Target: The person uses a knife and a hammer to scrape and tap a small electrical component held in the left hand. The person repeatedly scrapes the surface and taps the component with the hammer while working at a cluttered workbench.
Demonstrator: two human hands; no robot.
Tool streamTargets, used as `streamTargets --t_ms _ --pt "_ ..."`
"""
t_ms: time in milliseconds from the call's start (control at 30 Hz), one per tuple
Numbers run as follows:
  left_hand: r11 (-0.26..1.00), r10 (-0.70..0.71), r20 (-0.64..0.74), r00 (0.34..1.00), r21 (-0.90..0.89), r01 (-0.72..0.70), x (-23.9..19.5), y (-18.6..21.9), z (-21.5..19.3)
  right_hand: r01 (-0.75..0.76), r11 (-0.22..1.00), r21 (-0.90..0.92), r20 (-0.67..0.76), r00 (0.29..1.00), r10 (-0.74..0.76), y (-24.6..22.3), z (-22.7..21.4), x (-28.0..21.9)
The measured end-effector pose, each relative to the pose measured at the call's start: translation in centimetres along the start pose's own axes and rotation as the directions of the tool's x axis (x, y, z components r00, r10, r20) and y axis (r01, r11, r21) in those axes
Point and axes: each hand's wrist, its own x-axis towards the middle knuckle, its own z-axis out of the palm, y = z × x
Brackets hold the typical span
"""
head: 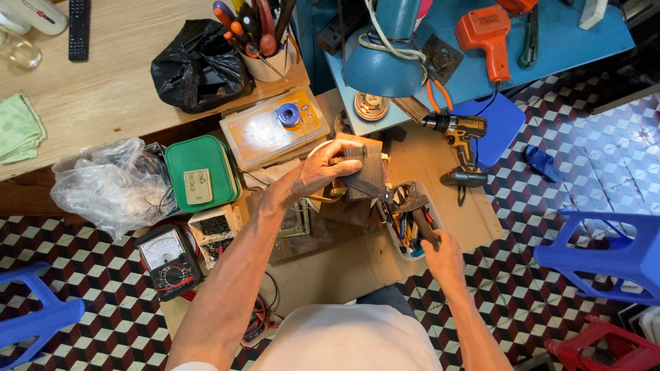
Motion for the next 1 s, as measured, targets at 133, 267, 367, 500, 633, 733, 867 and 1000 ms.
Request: streamTargets --t_ms 133,267,367,500,633,733,867,1000 --pt "0.999 0.044 -0.013 0.999 0.02 -0.044 0.2 0.2 -0.1 -0.004 0.997 -0.082 0.035 0.999 0.007 0.4 2.3 1.8" --pt "0.998 0.028 -0.046 0.999 0.059 -0.025 0.3 0.3 0.1 0.029 0.996 -0.081 0.067 0.997 -0.024 0.9 2.5 2.9" --pt "0.993 -0.097 -0.024 0.995 -0.068 0.095 0.4 0.6 0.2 0.017 1.0 0.006 0.09 0.996 -0.017 1.7 1.6 3.5" --pt "0.98 -0.188 -0.019 0.982 -0.064 0.186 0.9 1.0 0.0 0.047 0.98 0.194 0.024 0.998 -0.052 0.5 -0.4 4.1" --pt "0.988 -0.123 -0.046 0.991 0.087 0.127 0.9 2.0 0.1 -0.361 0.85 0.383 0.314 0.916 0.248 -4.4 -7.1 3.2" --pt "0.97 -0.149 -0.086 0.985 0.181 0.163 0.4 2.6 0.2 -0.125 0.916 0.382 0.213 0.976 0.045 -10.5 -12.2 2.7" --pt "0.968 -0.214 -0.05 0.976 0.122 0.218 0.2 2.7 0.2 0.34 0.902 0.268 0.018 0.934 -0.357 -18.8 -16.6 3.4" --pt "0.977 -0.187 -0.031 0.982 0.102 0.189 0.7 2.0 0.1 0.5 0.823 0.27 0.084 0.839 -0.538 -24.0 -17.8 3.7"
